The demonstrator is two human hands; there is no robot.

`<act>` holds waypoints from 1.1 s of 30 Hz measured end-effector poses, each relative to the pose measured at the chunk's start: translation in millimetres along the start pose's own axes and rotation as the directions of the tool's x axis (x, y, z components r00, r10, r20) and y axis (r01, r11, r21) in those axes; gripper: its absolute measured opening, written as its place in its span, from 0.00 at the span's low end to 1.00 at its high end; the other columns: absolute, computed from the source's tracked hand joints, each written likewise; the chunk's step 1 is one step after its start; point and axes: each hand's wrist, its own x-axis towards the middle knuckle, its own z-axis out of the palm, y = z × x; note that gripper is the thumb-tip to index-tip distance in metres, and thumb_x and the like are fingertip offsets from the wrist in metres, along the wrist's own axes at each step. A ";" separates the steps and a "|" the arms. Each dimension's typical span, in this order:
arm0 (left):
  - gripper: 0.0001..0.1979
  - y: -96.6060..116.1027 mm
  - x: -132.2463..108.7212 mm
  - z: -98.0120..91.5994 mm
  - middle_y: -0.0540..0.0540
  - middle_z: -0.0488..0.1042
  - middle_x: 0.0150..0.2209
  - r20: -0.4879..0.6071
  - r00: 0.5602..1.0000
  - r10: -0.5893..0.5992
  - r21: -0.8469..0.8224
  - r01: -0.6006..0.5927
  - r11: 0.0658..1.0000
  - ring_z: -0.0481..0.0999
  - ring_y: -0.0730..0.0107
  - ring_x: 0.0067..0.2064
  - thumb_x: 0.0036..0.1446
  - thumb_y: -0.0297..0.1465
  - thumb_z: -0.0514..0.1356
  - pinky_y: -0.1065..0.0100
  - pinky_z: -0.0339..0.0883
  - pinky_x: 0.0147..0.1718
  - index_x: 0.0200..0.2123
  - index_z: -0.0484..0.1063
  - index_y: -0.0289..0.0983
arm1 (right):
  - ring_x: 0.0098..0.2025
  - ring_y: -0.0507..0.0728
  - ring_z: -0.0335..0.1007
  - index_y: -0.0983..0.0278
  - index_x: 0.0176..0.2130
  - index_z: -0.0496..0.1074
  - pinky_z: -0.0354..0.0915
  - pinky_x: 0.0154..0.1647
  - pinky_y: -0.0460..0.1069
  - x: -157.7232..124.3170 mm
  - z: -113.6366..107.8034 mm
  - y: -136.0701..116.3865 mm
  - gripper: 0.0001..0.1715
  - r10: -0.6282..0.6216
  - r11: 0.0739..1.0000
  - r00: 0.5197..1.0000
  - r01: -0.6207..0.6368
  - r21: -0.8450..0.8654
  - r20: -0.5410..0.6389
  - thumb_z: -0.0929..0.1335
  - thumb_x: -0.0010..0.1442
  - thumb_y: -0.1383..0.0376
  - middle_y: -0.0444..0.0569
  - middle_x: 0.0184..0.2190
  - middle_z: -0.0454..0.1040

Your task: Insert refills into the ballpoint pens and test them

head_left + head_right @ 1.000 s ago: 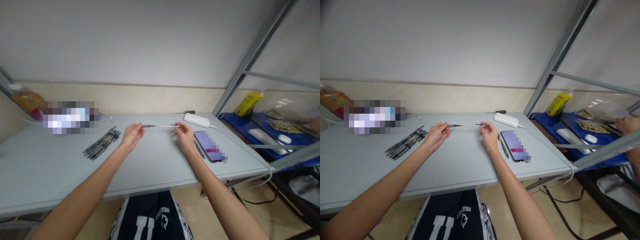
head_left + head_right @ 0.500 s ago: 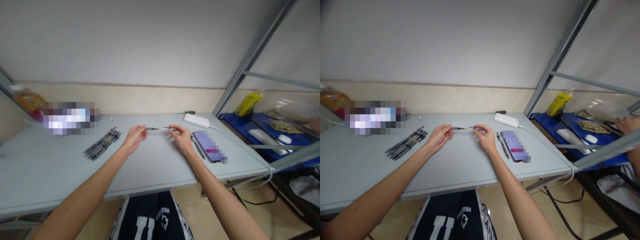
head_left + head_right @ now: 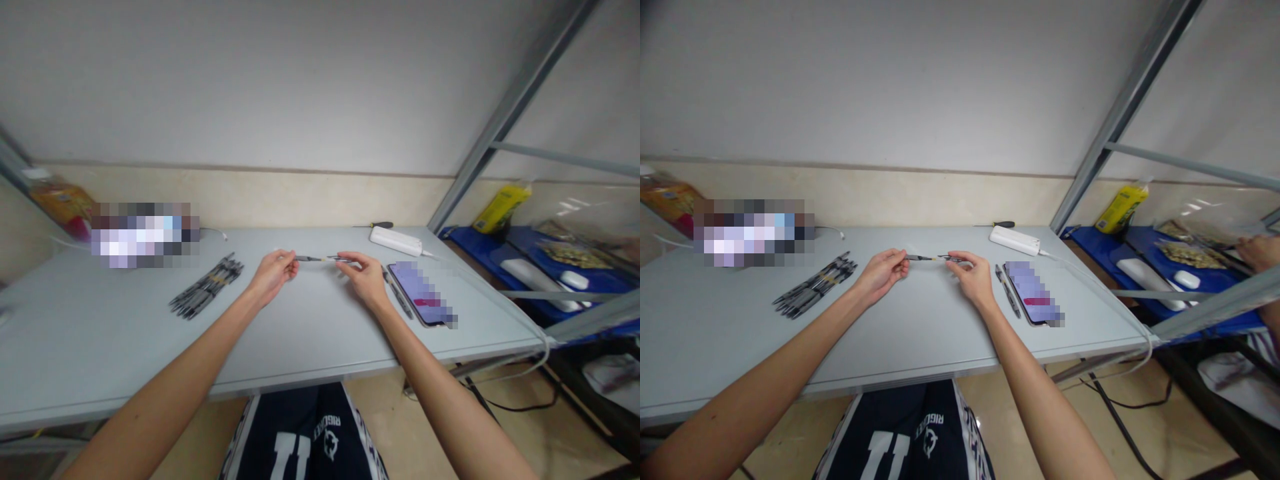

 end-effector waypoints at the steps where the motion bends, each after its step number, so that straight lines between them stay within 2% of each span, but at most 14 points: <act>1: 0.12 0.1 -0.2 -0.2 0.49 0.70 0.19 0.005 1.000 0.009 0.011 -0.009 1.000 0.67 0.78 0.21 0.46 0.32 0.65 0.74 0.60 0.24 0.24 0.64 0.34 | 0.29 0.54 0.70 0.64 0.35 0.77 0.64 0.30 0.48 -0.1 -0.1 -1.2 0.16 0.006 1.000 1.000 -0.006 -0.012 -0.001 0.71 0.45 0.59 0.50 0.34 0.78; 6: 0.10 -0.9 0.1 -0.7 0.48 0.72 0.20 0.017 0.991 0.133 0.100 -0.134 0.986 0.70 0.76 0.23 0.46 0.32 0.64 0.73 0.61 0.25 0.25 0.66 0.34 | 0.25 0.53 0.64 0.65 0.26 0.75 0.59 0.27 0.47 -2.0 0.4 -7.5 0.16 -0.028 0.992 1.000 0.027 -0.124 -0.003 0.68 0.50 0.55 0.47 0.23 0.74; 9: 0.12 -2.6 0.5 -0.6 0.48 0.73 0.20 0.033 0.986 0.166 0.146 -0.169 0.975 0.70 0.75 0.23 0.45 0.34 0.65 0.72 0.61 0.25 0.25 0.66 0.34 | 0.20 0.51 0.57 0.65 0.17 0.70 0.54 0.24 0.46 -3.1 1.2 -7.7 0.25 -0.037 0.978 0.999 0.037 -0.205 0.006 0.64 0.54 0.51 0.42 0.14 0.63; 12: 0.12 -4.1 0.7 -0.3 0.47 0.73 0.21 0.054 0.984 0.172 0.169 -0.178 0.969 0.71 0.74 0.23 0.45 0.35 0.66 0.72 0.62 0.26 0.26 0.66 0.34 | 0.16 0.50 0.51 0.64 0.13 0.64 0.50 0.21 0.47 -3.1 1.9 -4.5 0.33 0.036 0.972 0.999 -0.026 -0.234 0.036 0.59 0.57 0.46 0.40 0.10 0.53; 14: 0.12 -4.7 1.0 -0.3 0.47 0.73 0.21 0.058 0.981 0.183 0.163 -0.190 0.968 0.71 0.75 0.23 0.45 0.35 0.65 0.72 0.62 0.26 0.26 0.67 0.34 | 0.17 0.50 0.53 0.65 0.16 0.66 0.51 0.22 0.47 -2.4 2.4 -1.9 0.33 0.045 0.976 0.998 -0.036 -0.217 0.038 0.57 0.58 0.45 0.40 0.11 0.55; 16: 0.11 -4.9 1.5 -0.7 0.47 0.73 0.21 0.044 0.981 0.192 0.150 -0.196 0.969 0.71 0.75 0.23 0.45 0.35 0.65 0.72 0.61 0.26 0.26 0.67 0.34 | 0.20 0.51 0.58 0.65 0.27 0.72 0.55 0.24 0.46 -1.3 2.7 0.3 0.27 -0.002 0.986 1.000 0.002 -0.166 0.001 0.60 0.57 0.47 0.41 0.16 0.62; 18: 0.11 -4.7 2.1 -1.4 0.47 0.73 0.21 0.020 0.982 0.186 0.133 -0.187 0.973 0.70 0.75 0.23 0.46 0.34 0.65 0.73 0.61 0.26 0.26 0.67 0.34 | 0.25 0.51 0.63 0.64 0.41 0.70 0.58 0.26 0.46 -0.2 2.5 1.7 0.23 -0.061 0.993 0.997 0.057 -0.100 -0.043 0.65 0.54 0.50 0.43 0.25 0.68; 19: 0.11 -4.4 2.2 -1.8 0.47 0.73 0.21 0.010 0.984 0.179 0.124 -0.178 0.976 0.70 0.75 0.23 0.45 0.34 0.65 0.73 0.61 0.25 0.26 0.67 0.34 | 0.26 0.52 0.64 0.63 0.44 0.69 0.59 0.27 0.46 0.2 2.2 2.0 0.23 -0.077 0.994 0.996 0.073 -0.079 -0.046 0.66 0.52 0.51 0.44 0.28 0.70; 21: 0.11 -3.4 2.1 -2.4 0.47 0.73 0.20 0.000 0.987 0.161 0.113 -0.160 0.981 0.70 0.76 0.23 0.45 0.33 0.65 0.73 0.61 0.25 0.25 0.66 0.34 | 0.27 0.52 0.64 0.63 0.41 0.71 0.59 0.27 0.46 0.5 1.3 1.6 0.20 -0.084 0.993 0.996 0.081 -0.085 -0.022 0.67 0.51 0.54 0.45 0.28 0.70; 24: 0.11 -1.2 0.9 -2.2 0.47 0.73 0.20 0.010 0.990 0.143 0.113 -0.144 0.983 0.70 0.75 0.23 0.45 0.33 0.65 0.73 0.61 0.26 0.25 0.66 0.34 | 0.26 0.52 0.62 0.65 0.28 0.72 0.58 0.28 0.47 -0.7 0.1 -1.1 0.16 -0.095 0.982 0.995 0.097 -0.162 0.016 0.65 0.53 0.54 0.45 0.22 0.68; 29: 0.12 1.4 -1.8 0.9 0.47 0.73 0.20 0.027 0.994 0.108 0.124 -0.111 0.986 0.71 0.75 0.23 0.45 0.34 0.65 0.72 0.62 0.26 0.25 0.66 0.34 | 0.19 0.50 0.52 0.64 0.14 0.63 0.51 0.23 0.47 -3.8 -0.2 -7.2 0.30 -0.043 0.974 0.998 0.051 -0.222 0.042 0.59 0.59 0.50 0.41 0.12 0.55; 31: 0.12 1.4 -2.2 1.3 0.47 0.73 0.20 0.025 0.994 0.107 0.120 -0.110 0.987 0.70 0.75 0.23 0.45 0.33 0.65 0.72 0.62 0.27 0.25 0.66 0.34 | 0.18 0.49 0.52 0.64 0.17 0.65 0.51 0.22 0.47 -4.0 0.2 -8.2 0.28 -0.038 0.982 0.999 0.042 -0.184 0.027 0.60 0.58 0.50 0.40 0.13 0.55; 33: 0.11 1.0 -1.8 0.6 0.47 0.73 0.20 0.020 0.994 0.111 0.111 -0.113 0.987 0.70 0.75 0.23 0.45 0.33 0.65 0.72 0.62 0.27 0.25 0.65 0.34 | 0.21 0.50 0.57 0.64 0.27 0.69 0.54 0.23 0.46 -3.7 1.0 -7.7 0.18 -0.069 0.993 0.997 0.071 -0.097 0.021 0.64 0.55 0.52 0.39 0.16 0.59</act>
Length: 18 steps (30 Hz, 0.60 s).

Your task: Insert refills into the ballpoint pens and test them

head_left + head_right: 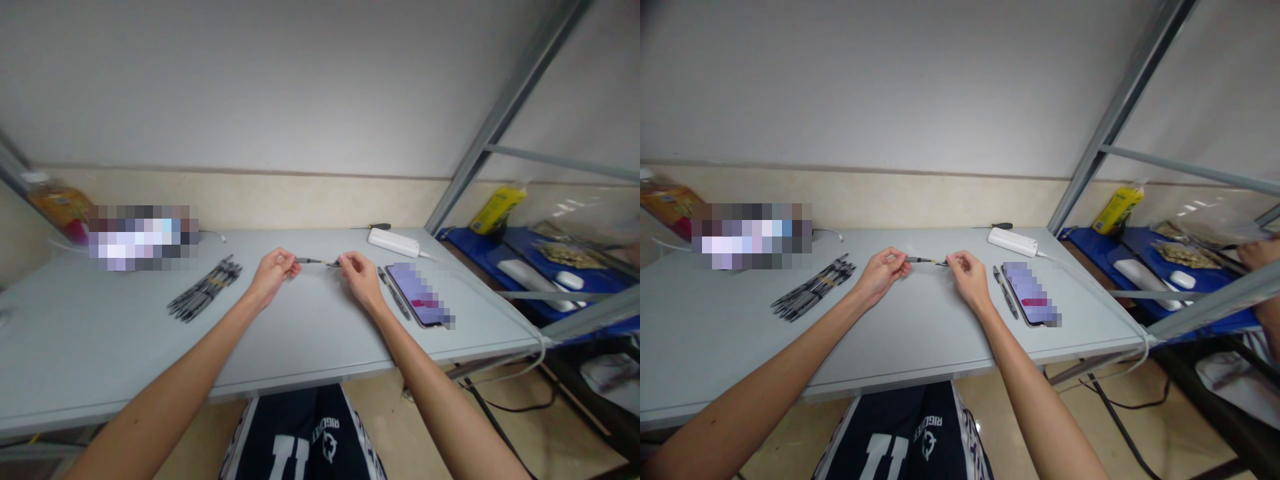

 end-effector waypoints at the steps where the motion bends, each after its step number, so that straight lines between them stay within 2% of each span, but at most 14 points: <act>1: 0.11 -0.3 0.4 -0.6 0.47 0.73 0.20 -0.007 1.000 -0.002 -0.004 0.002 1.000 0.70 0.75 0.23 0.45 0.33 0.65 0.72 0.61 0.27 0.25 0.65 0.34 | 0.22 0.51 0.59 0.64 0.33 0.69 0.56 0.24 0.45 0.1 0.6 0.6 0.16 -0.018 0.999 1.000 0.017 0.043 0.004 0.66 0.53 0.53 0.39 0.17 0.61; 3: 0.10 -1.0 1.4 -1.7 0.48 0.72 0.20 -0.029 0.999 -0.015 -0.015 0.015 1.000 0.69 0.76 0.23 0.45 0.32 0.64 0.72 0.61 0.26 0.25 0.65 0.34 | 0.24 0.51 0.63 0.63 0.42 0.67 0.58 0.25 0.45 -0.2 1.8 1.8 0.20 -0.037 0.996 0.999 0.034 0.088 0.032 0.68 0.50 0.57 0.40 0.21 0.65; 5: 0.09 -1.3 2.1 -2.4 0.48 0.72 0.20 -0.050 0.998 -0.034 -0.028 0.032 0.999 0.69 0.76 0.23 0.46 0.31 0.63 0.73 0.60 0.26 0.25 0.65 0.33 | 0.26 0.51 0.64 0.63 0.42 0.68 0.58 0.25 0.44 -1.0 2.5 2.2 0.19 -0.039 0.997 0.997 0.036 0.063 0.061 0.68 0.50 0.59 0.42 0.24 0.69; 8: 0.08 -0.7 1.8 -2.0 0.48 0.71 0.19 -0.061 0.997 -0.049 -0.032 0.047 0.998 0.69 0.76 0.22 0.46 0.30 0.63 0.72 0.59 0.25 0.25 0.65 0.34 | 0.24 0.51 0.63 0.65 0.33 0.71 0.57 0.24 0.45 -2.3 2.1 0.6 0.13 -0.037 0.998 0.997 0.040 -0.044 0.066 0.66 0.53 0.58 0.44 0.21 0.69; 11: 0.09 0.4 0.3 -0.6 0.48 0.71 0.19 -0.043 0.998 -0.048 -0.024 0.047 0.999 0.68 0.76 0.23 0.45 0.30 0.63 0.72 0.59 0.26 0.25 0.65 0.34 | 0.19 0.50 0.58 0.66 0.21 0.69 0.55 0.22 0.45 -2.9 1.1 -1.2 0.23 0.003 0.992 0.997 0.007 -0.127 0.080 0.62 0.58 0.53 0.42 0.13 0.62; 13: 0.09 0.8 -0.3 0.1 0.48 0.71 0.19 -0.028 0.999 -0.044 -0.027 0.044 0.999 0.68 0.76 0.23 0.45 0.30 0.63 0.72 0.59 0.26 0.25 0.65 0.34 | 0.17 0.49 0.56 0.65 0.19 0.68 0.53 0.21 0.45 -2.7 0.9 -0.8 0.28 0.037 0.991 0.995 -0.025 -0.132 0.089 0.59 0.59 0.51 0.41 0.11 0.60; 14: 0.09 0.8 -0.4 0.3 0.48 0.71 0.20 -0.024 0.999 -0.043 -0.029 0.042 0.999 0.68 0.76 0.23 0.45 0.30 0.63 0.72 0.59 0.26 0.25 0.65 0.34 | 0.17 0.50 0.56 0.66 0.21 0.69 0.54 0.21 0.45 -2.4 1.1 0.0 0.27 0.038 0.993 0.996 -0.029 -0.117 0.080 0.59 0.59 0.50 0.41 0.12 0.61; 16: 0.08 0.7 -0.2 0.1 0.49 0.71 0.19 -0.029 0.999 -0.040 -0.033 0.039 0.999 0.68 0.76 0.23 0.45 0.30 0.63 0.72 0.59 0.25 0.25 0.65 0.34 | 0.20 0.50 0.60 0.66 0.32 0.71 0.56 0.23 0.45 -1.6 1.5 2.1 0.20 0.000 0.998 0.999 0.003 -0.062 0.047 0.63 0.57 0.52 0.41 0.16 0.65; 18: 0.08 0.4 0.2 -0.6 0.49 0.71 0.19 -0.043 0.998 -0.041 -0.035 0.039 0.999 0.68 0.76 0.23 0.46 0.30 0.62 0.72 0.59 0.25 0.25 0.65 0.34 | 0.23 0.51 0.63 0.65 0.42 0.69 0.59 0.26 0.45 -0.9 1.8 3.9 0.20 -0.045 0.999 0.999 0.046 -0.015 0.030 0.66 0.54 0.55 0.41 0.20 0.68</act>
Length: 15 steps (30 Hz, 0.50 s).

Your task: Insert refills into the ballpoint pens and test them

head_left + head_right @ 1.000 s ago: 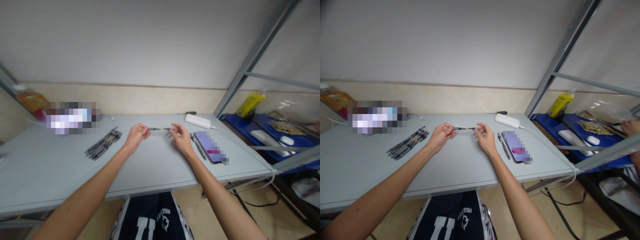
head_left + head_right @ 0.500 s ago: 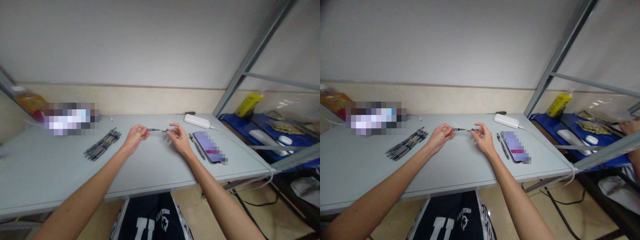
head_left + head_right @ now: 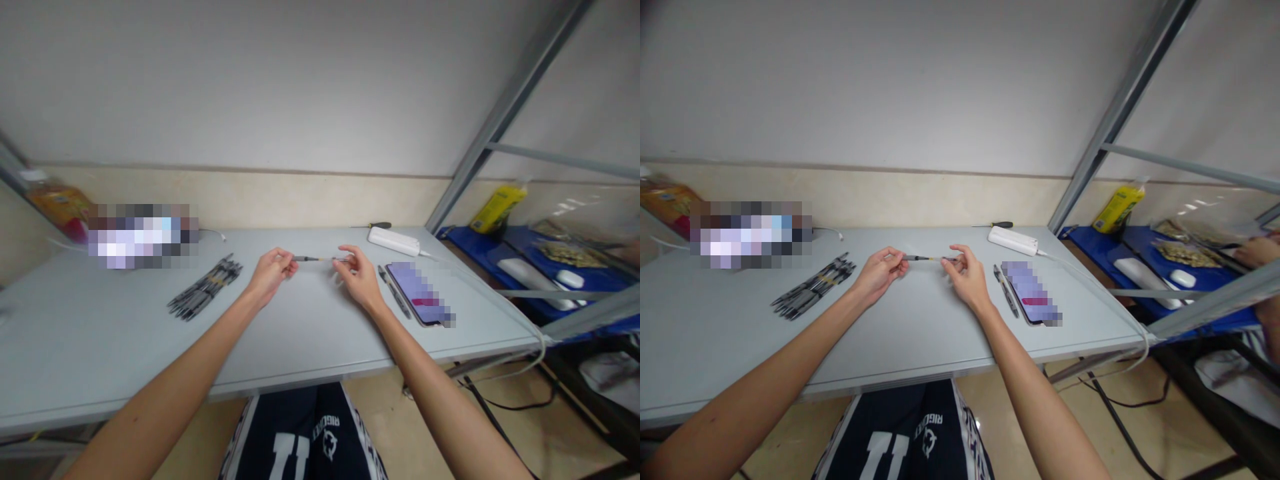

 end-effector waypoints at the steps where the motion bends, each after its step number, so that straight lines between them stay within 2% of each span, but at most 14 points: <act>1: 0.08 -0.1 0.2 -0.4 0.49 0.71 0.19 -0.007 1.000 0.000 0.000 0.000 1.000 0.68 0.76 0.23 0.46 0.30 0.62 0.72 0.59 0.25 0.25 0.65 0.34 | 0.24 0.51 0.64 0.65 0.43 0.69 0.59 0.27 0.45 0.2 0.0 0.3 0.20 -0.011 1.000 1.000 0.011 0.003 0.005 0.66 0.53 0.56 0.42 0.21 0.69; 3: 0.08 -0.4 0.3 -0.8 0.49 0.71 0.19 -0.011 1.000 0.003 0.006 -0.003 1.000 0.68 0.76 0.23 0.46 0.30 0.62 0.72 0.59 0.25 0.25 0.65 0.34 | 0.23 0.51 0.63 0.65 0.35 0.71 0.58 0.26 0.45 0.1 -0.2 -0.2 0.15 -0.007 0.999 1.000 0.008 -0.039 0.029 0.65 0.55 0.56 0.43 0.20 0.68; 4: 0.08 -0.5 0.2 -0.8 0.49 0.71 0.19 -0.008 1.000 0.004 0.011 -0.004 1.000 0.68 0.76 0.23 0.46 0.30 0.62 0.72 0.59 0.25 0.25 0.65 0.34 | 0.22 0.51 0.62 0.65 0.29 0.70 0.57 0.25 0.45 -0.1 -0.5 -1.0 0.17 0.007 0.997 0.999 -0.004 -0.072 0.042 0.63 0.57 0.55 0.43 0.18 0.67; 7: 0.08 -0.9 -0.1 -0.2 0.49 0.71 0.19 0.011 1.000 -0.001 0.026 0.001 1.000 0.68 0.76 0.23 0.46 0.30 0.62 0.72 0.59 0.25 0.25 0.65 0.34 | 0.18 0.50 0.57 0.65 0.17 0.64 0.54 0.23 0.45 -0.9 -1.0 -2.8 0.29 0.071 0.989 0.994 -0.060 -0.137 0.078 0.58 0.60 0.51 0.42 0.12 0.61; 9: 0.08 -1.2 -0.2 0.3 0.49 0.71 0.19 0.021 1.000 -0.005 0.028 0.004 1.000 0.68 0.76 0.23 0.46 0.30 0.62 0.72 0.59 0.25 0.25 0.65 0.34 | 0.17 0.50 0.57 0.65 0.19 0.66 0.54 0.23 0.45 -1.0 -0.9 -2.4 0.29 0.085 0.991 0.993 -0.077 -0.108 0.076 0.58 0.61 0.50 0.41 0.12 0.61; 11: 0.08 -1.6 -0.2 0.4 0.49 0.71 0.19 0.026 1.000 -0.001 0.024 0.000 1.000 0.68 0.76 0.23 0.46 0.30 0.62 0.73 0.59 0.25 0.25 0.65 0.34 | 0.20 0.50 0.60 0.65 0.29 0.70 0.56 0.24 0.45 -0.5 -0.5 -0.7 0.21 0.047 0.998 0.998 -0.045 -0.053 0.045 0.62 0.58 0.51 0.41 0.17 0.65; 13: 0.08 -2.0 0.1 -0.1 0.49 0.70 0.19 0.021 1.000 0.002 0.020 -0.003 1.000 0.67 0.77 0.22 0.46 0.30 0.62 0.73 0.58 0.24 0.25 0.65 0.34 | 0.24 0.51 0.63 0.65 0.38 0.71 0.58 0.26 0.45 0.1 0.1 1.2 0.18 -0.002 1.000 1.000 0.003 -0.029 0.025 0.66 0.55 0.54 0.43 0.23 0.69; 15: 0.08 -2.4 0.6 -0.8 0.49 0.70 0.19 0.013 1.000 -0.003 0.024 0.003 1.000 0.67 0.77 0.22 0.46 0.30 0.62 0.73 0.58 0.24 0.25 0.64 0.34 | 0.26 0.52 0.64 0.65 0.36 0.72 0.58 0.27 0.45 0.7 0.3 2.2 0.16 -0.017 0.998 0.999 0.019 -0.057 0.041 0.66 0.54 0.56 0.44 0.24 0.70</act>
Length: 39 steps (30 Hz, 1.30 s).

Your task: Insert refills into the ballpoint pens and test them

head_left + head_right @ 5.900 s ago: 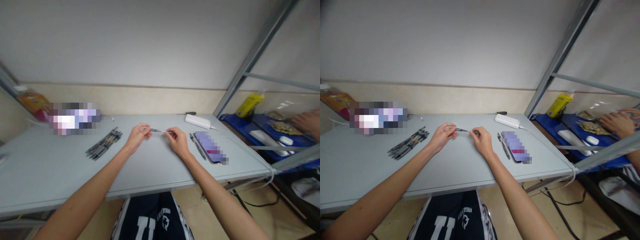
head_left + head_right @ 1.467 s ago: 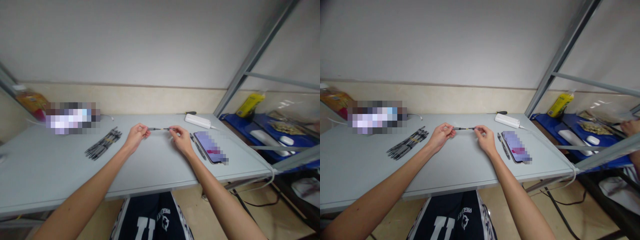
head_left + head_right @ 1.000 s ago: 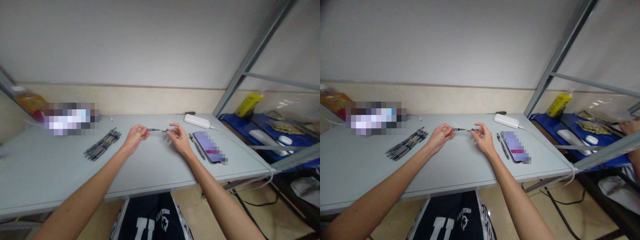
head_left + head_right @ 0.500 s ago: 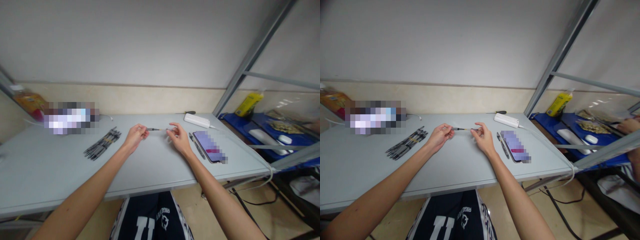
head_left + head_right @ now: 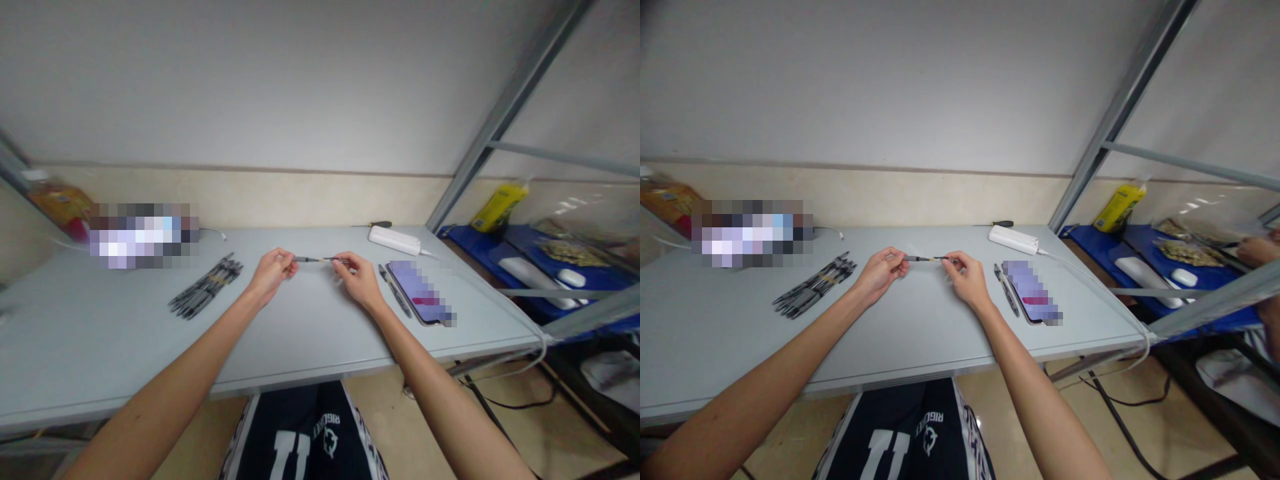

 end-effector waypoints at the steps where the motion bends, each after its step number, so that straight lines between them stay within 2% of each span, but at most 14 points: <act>1: 0.08 -0.3 0.3 -0.4 0.49 0.70 0.19 0.000 1.000 -0.002 0.004 0.002 1.000 0.67 0.76 0.22 0.46 0.30 0.62 0.73 0.58 0.24 0.25 0.64 0.34 | 0.25 0.52 0.64 0.66 0.32 0.72 0.58 0.26 0.45 0.1 0.0 0.0 0.16 0.007 1.000 1.000 -0.006 -0.026 0.012 0.65 0.55 0.55 0.44 0.22 0.69; 3: 0.09 -1.1 1.0 -1.3 0.49 0.70 0.19 0.011 1.000 0.003 0.015 -0.003 1.000 0.67 0.76 0.22 0.45 0.31 0.63 0.73 0.58 0.23 0.24 0.64 0.35 | 0.22 0.51 0.60 0.66 0.27 0.71 0.55 0.25 0.45 -0.1 -0.2 -0.9 0.19 0.034 0.997 0.999 -0.032 -0.076 0.029 0.63 0.57 0.55 0.43 0.18 0.66; 6: 0.11 -3.2 2.6 -2.9 0.50 0.70 0.18 0.028 0.999 0.033 0.042 -0.034 0.999 0.67 0.76 0.21 0.45 0.33 0.64 0.73 0.58 0.23 0.24 0.64 0.35 | 0.19 0.49 0.55 0.66 0.24 0.70 0.51 0.22 0.45 -0.8 -0.9 -3.0 0.22 0.073 0.993 0.996 -0.068 -0.098 0.050 0.62 0.57 0.53 0.41 0.15 0.61; 9: 0.11 -5.3 4.0 -4.3 0.50 0.71 0.18 0.037 0.994 0.099 0.117 -0.103 0.988 0.68 0.76 0.21 0.46 0.34 0.63 0.73 0.59 0.24 0.25 0.64 0.35 | 0.18 0.48 0.51 0.65 0.22 0.68 0.48 0.19 0.45 -0.9 -1.8 -3.7 0.22 0.121 0.992 0.989 -0.118 -0.032 0.089 0.62 0.56 0.52 0.40 0.13 0.58; 11: 0.11 -5.8 3.9 -4.5 0.49 0.71 0.19 0.060 0.984 0.169 0.185 -0.177 0.967 0.69 0.75 0.22 0.47 0.34 0.62 0.72 0.61 0.25 0.25 0.64 0.35 | 0.16 0.47 0.48 0.65 0.21 0.66 0.45 0.17 0.45 -0.4 -2.5 -3.0 0.22 0.177 0.980 0.977 -0.186 0.070 0.120 0.63 0.55 0.51 0.38 0.12 0.56; 13: 0.10 -5.3 2.5 -3.6 0.49 0.72 0.21 0.083 0.970 0.228 0.246 -0.241 0.939 0.72 0.74 0.24 0.48 0.33 0.62 0.71 0.63 0.27 0.25 0.64 0.35 | 0.14 0.47 0.46 0.64 0.21 0.65 0.43 0.16 0.45 0.4 -3.1 -1.8 0.21 0.249 0.934 0.955 -0.281 0.220 0.164 0.65 0.53 0.51 0.37 0.12 0.55; 17: 0.07 -2.9 -3.8 1.3 0.49 0.72 0.25 0.116 0.944 0.308 0.319 -0.329 0.889 0.75 0.71 0.30 0.48 0.31 0.61 0.70 0.66 0.32 0.25 0.64 0.35 | 0.11 0.46 0.40 0.63 0.18 0.62 0.37 0.13 0.44 2.5 -4.8 0.0 0.19 0.347 0.751 0.891 -0.451 0.483 0.292 0.66 0.50 0.54 0.35 0.09 0.50; 19: 0.07 -1.8 -7.3 4.6 0.49 0.72 0.27 0.132 0.932 0.339 0.333 -0.363 0.870 0.75 0.70 0.32 0.49 0.31 0.60 0.69 0.66 0.34 0.25 0.65 0.35 | 0.11 0.45 0.39 0.63 0.16 0.60 0.36 0.13 0.44 3.4 -5.9 -0.1 0.19 0.361 0.687 0.870 -0.491 0.535 0.334 0.66 0.50 0.56 0.35 0.08 0.47; 22: 0.08 -0.8 -10.4 8.2 0.49 0.72 0.28 0.135 0.929 0.345 0.306 -0.370 0.877 0.75 0.71 0.33 0.49 0.32 0.61 0.69 0.67 0.36 0.27 0.65 0.36 | 0.11 0.45 0.39 0.63 0.17 0.60 0.37 0.13 0.44 4.3 -6.8 -1.6 0.19 0.371 0.657 0.870 -0.493 0.570 0.325 0.66 0.50 0.56 0.35 0.08 0.48; 27: 0.12 -0.7 -8.8 7.6 0.50 0.71 0.25 0.209 0.948 0.240 0.263 -0.291 0.920 0.71 0.75 0.27 0.49 0.37 0.62 0.72 0.63 0.29 0.27 0.64 0.35 | 0.12 0.45 0.42 0.65 0.18 0.64 0.40 0.13 0.43 4.5 -6.5 -4.6 0.18 0.368 0.658 0.896 -0.441 0.611 0.250 0.69 0.48 0.56 0.36 0.10 0.52; 31: 0.13 -0.4 -7.3 7.1 0.51 0.69 0.20 0.286 0.956 0.066 0.243 -0.139 0.960 0.65 0.78 0.21 0.50 0.39 0.61 0.73 0.58 0.22 0.27 0.63 0.35 | 0.14 0.45 0.46 0.65 0.21 0.67 0.43 0.13 0.42 3.8 -5.7 -4.9 0.16 0.353 0.671 0.900 -0.435 0.601 0.257 0.70 0.48 0.56 0.37 0.12 0.56; 34: 0.13 0.6 -8.5 9.0 0.51 0.68 0.20 0.288 0.956 -0.047 0.184 -0.007 0.983 0.64 0.78 0.21 0.49 0.38 0.62 0.73 0.55 0.21 0.31 0.65 0.35 | 0.14 0.45 0.47 0.66 0.22 0.67 0.43 0.13 0.42 3.5 -4.4 -4.1 0.17 0.346 0.688 0.907 -0.420 0.591 0.242 0.70 0.48 0.56 0.37 0.12 0.57; 39: 0.16 -1.1 -11.2 10.3 0.55 0.57 0.16 0.357 0.918 -0.173 0.204 0.104 0.973 0.53 0.81 0.17 0.51 0.41 0.59 0.73 0.43 0.17 0.31 0.69 0.31 | 0.14 0.45 0.48 0.65 0.22 0.66 0.44 0.13 0.42 3.4 -2.5 -3.9 0.17 0.336 0.716 0.920 -0.389 0.580 0.203 0.70 0.48 0.54 0.37 0.12 0.57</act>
